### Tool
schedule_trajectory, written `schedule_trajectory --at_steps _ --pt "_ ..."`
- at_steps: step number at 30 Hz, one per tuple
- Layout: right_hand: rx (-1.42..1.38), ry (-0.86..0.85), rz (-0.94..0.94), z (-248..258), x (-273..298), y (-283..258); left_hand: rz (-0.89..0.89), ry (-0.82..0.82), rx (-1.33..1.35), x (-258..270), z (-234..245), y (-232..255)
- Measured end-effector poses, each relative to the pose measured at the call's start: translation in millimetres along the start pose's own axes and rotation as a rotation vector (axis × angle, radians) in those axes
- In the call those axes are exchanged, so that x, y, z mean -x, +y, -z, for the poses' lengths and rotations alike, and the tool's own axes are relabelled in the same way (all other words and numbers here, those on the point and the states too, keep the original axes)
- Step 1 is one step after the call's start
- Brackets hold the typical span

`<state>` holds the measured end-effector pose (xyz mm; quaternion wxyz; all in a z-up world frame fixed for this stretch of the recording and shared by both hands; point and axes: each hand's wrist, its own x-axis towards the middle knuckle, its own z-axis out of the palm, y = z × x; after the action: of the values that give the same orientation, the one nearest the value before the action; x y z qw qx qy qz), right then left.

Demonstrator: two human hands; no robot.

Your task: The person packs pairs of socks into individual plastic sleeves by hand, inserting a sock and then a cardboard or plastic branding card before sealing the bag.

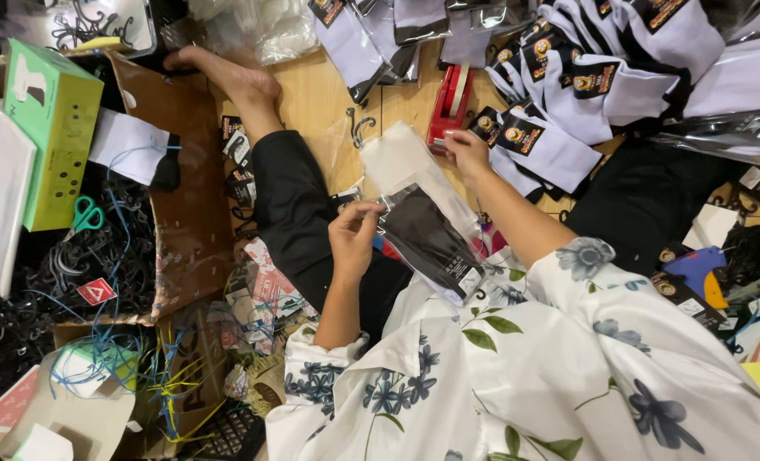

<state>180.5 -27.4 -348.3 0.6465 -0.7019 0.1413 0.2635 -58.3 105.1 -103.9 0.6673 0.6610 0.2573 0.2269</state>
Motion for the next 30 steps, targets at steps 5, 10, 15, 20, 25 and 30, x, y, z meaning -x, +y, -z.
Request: schedule_trajectory --at_steps 5,10,15,20,25,30 --pt "-0.041 0.000 0.143 1.2 60.9 -7.3 -0.024 0.000 -0.046 -2.8 -4.5 26.2" --pt "-0.025 -0.156 -0.171 7.0 6.8 25.2 -0.087 -0.038 -0.060 -4.1 -21.2 51.1" --pt "0.970 -0.275 0.206 37.2 -16.4 -7.6 -0.161 -0.066 -0.102 2.4 -29.0 63.7" --pt "0.922 -0.287 0.218 58.7 0.5 -2.2 -0.262 -0.089 -0.162 6.5 -27.5 82.0" --pt "0.113 -0.404 0.440 46.3 190.9 -177.0 -0.331 -0.113 -0.262 10.2 -30.0 80.3" --pt "0.270 -0.639 0.351 49.3 231.8 -207.3 -0.438 -0.170 -0.265 17.3 -44.5 91.9"
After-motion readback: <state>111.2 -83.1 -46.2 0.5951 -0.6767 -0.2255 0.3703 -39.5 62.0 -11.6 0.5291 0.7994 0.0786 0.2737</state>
